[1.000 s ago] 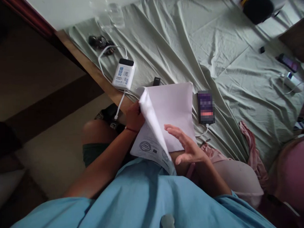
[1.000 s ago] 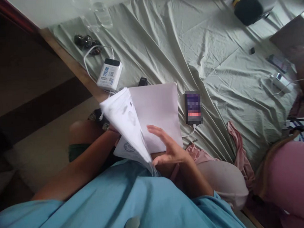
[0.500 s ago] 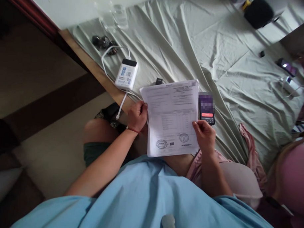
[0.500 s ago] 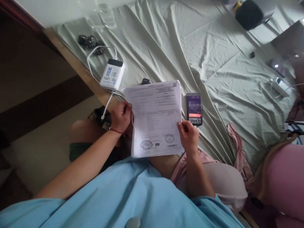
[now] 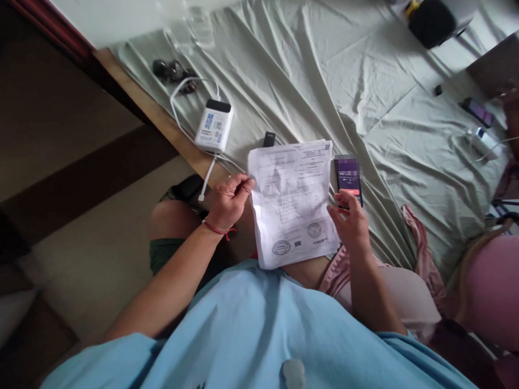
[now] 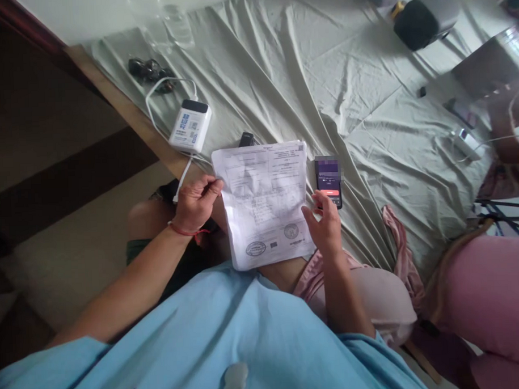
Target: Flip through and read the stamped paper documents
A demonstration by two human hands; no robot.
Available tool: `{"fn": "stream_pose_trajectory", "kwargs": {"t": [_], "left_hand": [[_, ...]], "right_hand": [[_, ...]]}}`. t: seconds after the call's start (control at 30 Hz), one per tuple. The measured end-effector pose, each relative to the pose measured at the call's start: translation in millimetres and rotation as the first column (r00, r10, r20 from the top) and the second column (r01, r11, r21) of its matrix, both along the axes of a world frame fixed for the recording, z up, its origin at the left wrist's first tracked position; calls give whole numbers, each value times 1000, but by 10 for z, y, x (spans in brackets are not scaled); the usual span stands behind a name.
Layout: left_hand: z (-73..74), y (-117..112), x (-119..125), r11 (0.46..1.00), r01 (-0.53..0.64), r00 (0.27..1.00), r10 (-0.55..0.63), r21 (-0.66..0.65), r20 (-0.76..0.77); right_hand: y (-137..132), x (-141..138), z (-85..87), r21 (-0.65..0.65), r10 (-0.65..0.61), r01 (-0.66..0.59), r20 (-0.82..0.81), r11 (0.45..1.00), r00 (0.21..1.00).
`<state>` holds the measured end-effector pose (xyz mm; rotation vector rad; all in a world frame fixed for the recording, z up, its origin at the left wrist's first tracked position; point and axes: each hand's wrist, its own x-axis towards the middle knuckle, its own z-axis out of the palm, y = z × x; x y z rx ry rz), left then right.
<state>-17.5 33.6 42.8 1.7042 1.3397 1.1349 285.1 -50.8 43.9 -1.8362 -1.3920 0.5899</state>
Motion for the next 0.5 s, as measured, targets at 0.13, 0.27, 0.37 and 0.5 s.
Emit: {"fn": "stream_pose_trajectory", "kwargs": {"t": [0.13, 0.27, 0.37, 0.5], "left_hand": [[245, -124, 12, 991, 122, 967, -105, -63, 232], [313, -167, 101, 942, 224, 880, -85, -250, 468], [275, -191, 160, 907, 164, 859, 61, -387, 508], [215, -351, 207, 849, 270, 801, 64, -455, 596]], "right_hand": [[12, 81, 114, 1, 119, -126, -339, 992, 933], [11, 128, 226, -90, 123, -224, -611, 971, 782], [-15, 90, 285, -150, 31, -183, -685, 972, 728], [-46, -71, 318, -101, -46, -34, -698, 994, 715]]}}
